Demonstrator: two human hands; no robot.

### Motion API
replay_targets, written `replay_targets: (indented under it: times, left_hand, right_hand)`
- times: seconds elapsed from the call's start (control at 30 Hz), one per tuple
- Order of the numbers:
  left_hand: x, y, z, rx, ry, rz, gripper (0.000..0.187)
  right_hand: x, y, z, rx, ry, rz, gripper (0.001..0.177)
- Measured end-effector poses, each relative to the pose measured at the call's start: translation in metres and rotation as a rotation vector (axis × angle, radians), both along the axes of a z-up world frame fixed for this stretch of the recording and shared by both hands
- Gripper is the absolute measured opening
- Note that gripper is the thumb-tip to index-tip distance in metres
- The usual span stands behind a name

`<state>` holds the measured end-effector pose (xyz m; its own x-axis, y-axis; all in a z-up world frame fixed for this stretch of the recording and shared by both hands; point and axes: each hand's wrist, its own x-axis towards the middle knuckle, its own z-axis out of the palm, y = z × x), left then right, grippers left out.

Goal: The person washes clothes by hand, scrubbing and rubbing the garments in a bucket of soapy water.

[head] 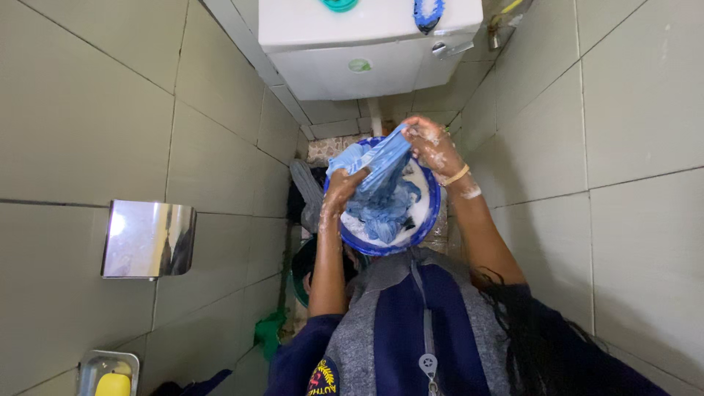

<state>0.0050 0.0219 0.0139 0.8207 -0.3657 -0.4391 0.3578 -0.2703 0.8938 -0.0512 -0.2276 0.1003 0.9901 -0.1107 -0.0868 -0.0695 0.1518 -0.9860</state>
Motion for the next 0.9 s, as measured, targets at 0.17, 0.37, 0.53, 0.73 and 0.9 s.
replay_targets:
  times: [0.17,0.37,0.53,0.73,0.9]
  left_hand:
    - [0.007,0.002,-0.046,-0.106,-0.019,0.026,0.042]
    - [0.036,0.017,-0.117,0.551,-0.742,-0.501,0.034]
    - [0.005,0.016,-0.055,0.59,-0.942,0.06,0.041]
    - [0.006,0.007,0.037,0.436,-0.399,0.287,0.053]
    - [0.01,-0.001,0.087,-0.17,-0.697,0.064,0.045]
  right_hand:
    - [-0.004,0.005,0.015,0.039,0.03,-0.064,0.019]
    - [-0.007,0.001,0.018,0.129,0.018,-0.07,0.016]
    - [-0.008,0.013,0.025,0.269,0.112,-0.035,0.012]
    - [-0.007,0.014,0.039,0.396,0.154,-0.12,0.015]
    - [-0.007,0.019,0.04,0.409,0.062,-0.004,0.015]
